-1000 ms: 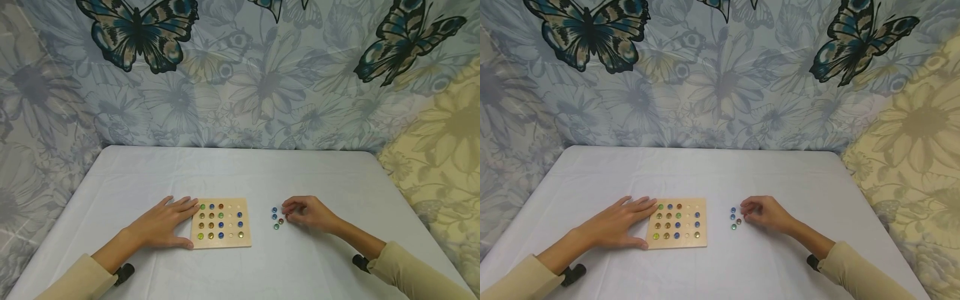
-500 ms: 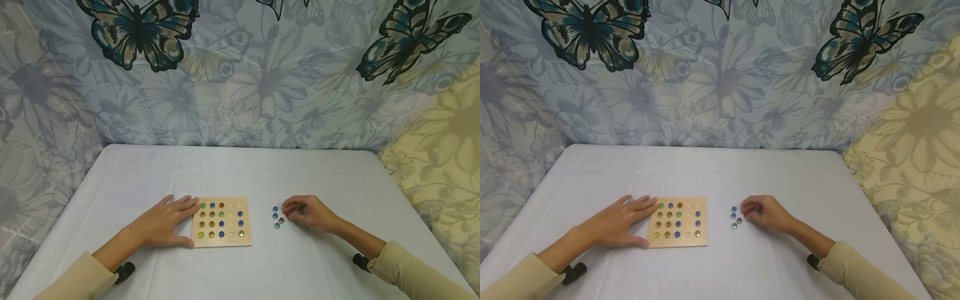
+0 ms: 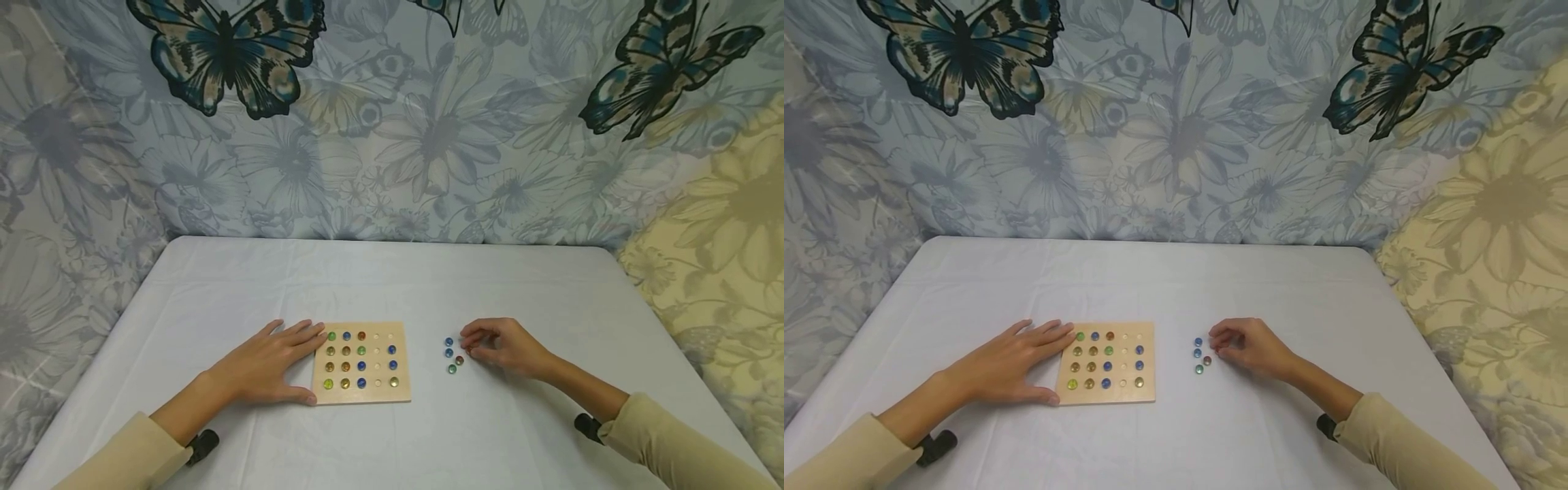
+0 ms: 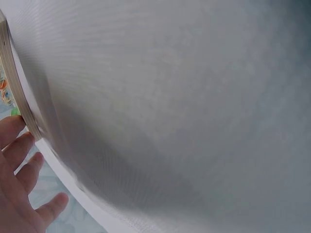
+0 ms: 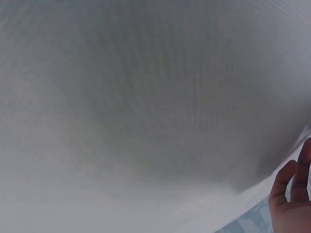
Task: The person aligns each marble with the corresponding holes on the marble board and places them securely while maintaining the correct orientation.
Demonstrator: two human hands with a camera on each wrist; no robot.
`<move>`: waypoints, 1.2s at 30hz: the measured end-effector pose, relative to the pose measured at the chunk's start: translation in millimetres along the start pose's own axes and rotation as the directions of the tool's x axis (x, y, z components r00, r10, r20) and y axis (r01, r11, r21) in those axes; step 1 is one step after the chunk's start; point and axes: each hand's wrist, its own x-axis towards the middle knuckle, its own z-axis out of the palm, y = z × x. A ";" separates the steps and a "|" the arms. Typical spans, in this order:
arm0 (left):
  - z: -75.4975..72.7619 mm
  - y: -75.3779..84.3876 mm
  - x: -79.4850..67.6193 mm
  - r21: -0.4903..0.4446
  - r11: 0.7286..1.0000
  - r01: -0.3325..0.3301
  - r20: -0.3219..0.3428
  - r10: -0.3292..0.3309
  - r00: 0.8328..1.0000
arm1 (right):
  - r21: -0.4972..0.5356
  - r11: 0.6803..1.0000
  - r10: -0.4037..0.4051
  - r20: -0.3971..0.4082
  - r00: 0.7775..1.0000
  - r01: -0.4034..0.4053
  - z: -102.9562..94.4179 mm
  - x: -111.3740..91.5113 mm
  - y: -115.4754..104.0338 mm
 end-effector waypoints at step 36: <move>2.7 -1.1 -2.2 0.019 1.000 -0.016 -0.026 0.017 1.000 | 0.022 0.994 -0.108 0.034 0.994 0.107 25.7 77.8 -44.4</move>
